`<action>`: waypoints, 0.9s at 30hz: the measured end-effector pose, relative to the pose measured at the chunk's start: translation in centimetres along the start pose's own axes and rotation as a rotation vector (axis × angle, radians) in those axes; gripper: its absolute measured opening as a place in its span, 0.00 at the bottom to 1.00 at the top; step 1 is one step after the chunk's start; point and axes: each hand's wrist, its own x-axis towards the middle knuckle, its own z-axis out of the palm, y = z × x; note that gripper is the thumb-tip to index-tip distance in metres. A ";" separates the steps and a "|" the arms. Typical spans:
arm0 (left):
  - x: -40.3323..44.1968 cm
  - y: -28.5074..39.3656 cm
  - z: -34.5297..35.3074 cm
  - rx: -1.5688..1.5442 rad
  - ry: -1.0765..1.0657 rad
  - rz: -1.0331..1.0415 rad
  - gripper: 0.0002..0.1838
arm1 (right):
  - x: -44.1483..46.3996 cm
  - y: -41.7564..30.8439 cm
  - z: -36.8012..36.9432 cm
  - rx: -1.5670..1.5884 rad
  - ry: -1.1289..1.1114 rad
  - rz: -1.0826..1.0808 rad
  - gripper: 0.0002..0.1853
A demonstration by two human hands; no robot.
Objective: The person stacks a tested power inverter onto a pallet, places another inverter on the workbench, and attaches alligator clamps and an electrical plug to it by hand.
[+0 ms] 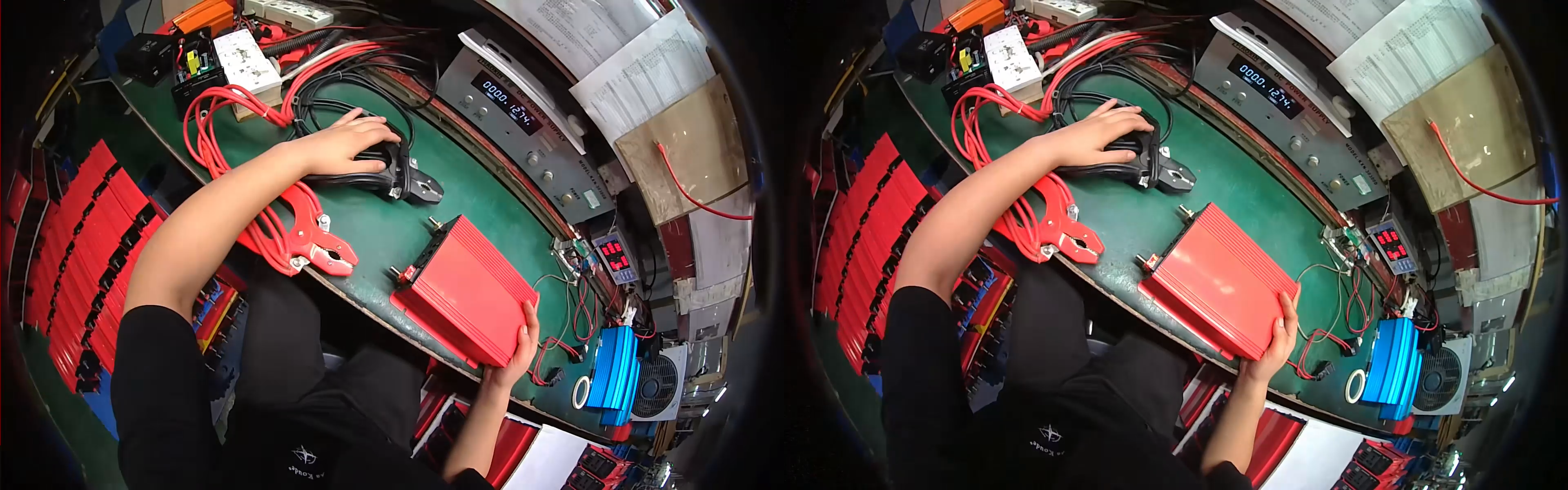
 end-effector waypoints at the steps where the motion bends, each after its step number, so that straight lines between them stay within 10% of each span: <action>1: -0.2 0.2 -0.2 0.056 0.005 0.026 0.33 | 0.0 0.2 -0.3 0.004 -0.008 0.000 0.29; 10: -0.8 0.5 -1.4 0.184 -0.090 0.131 0.62 | 0.1 -0.4 0.4 0.027 -0.032 -0.025 0.24; 27: -0.2 -0.6 -0.1 0.149 0.150 0.194 0.55 | -0.4 -0.2 -1.5 -0.049 -0.010 0.010 0.25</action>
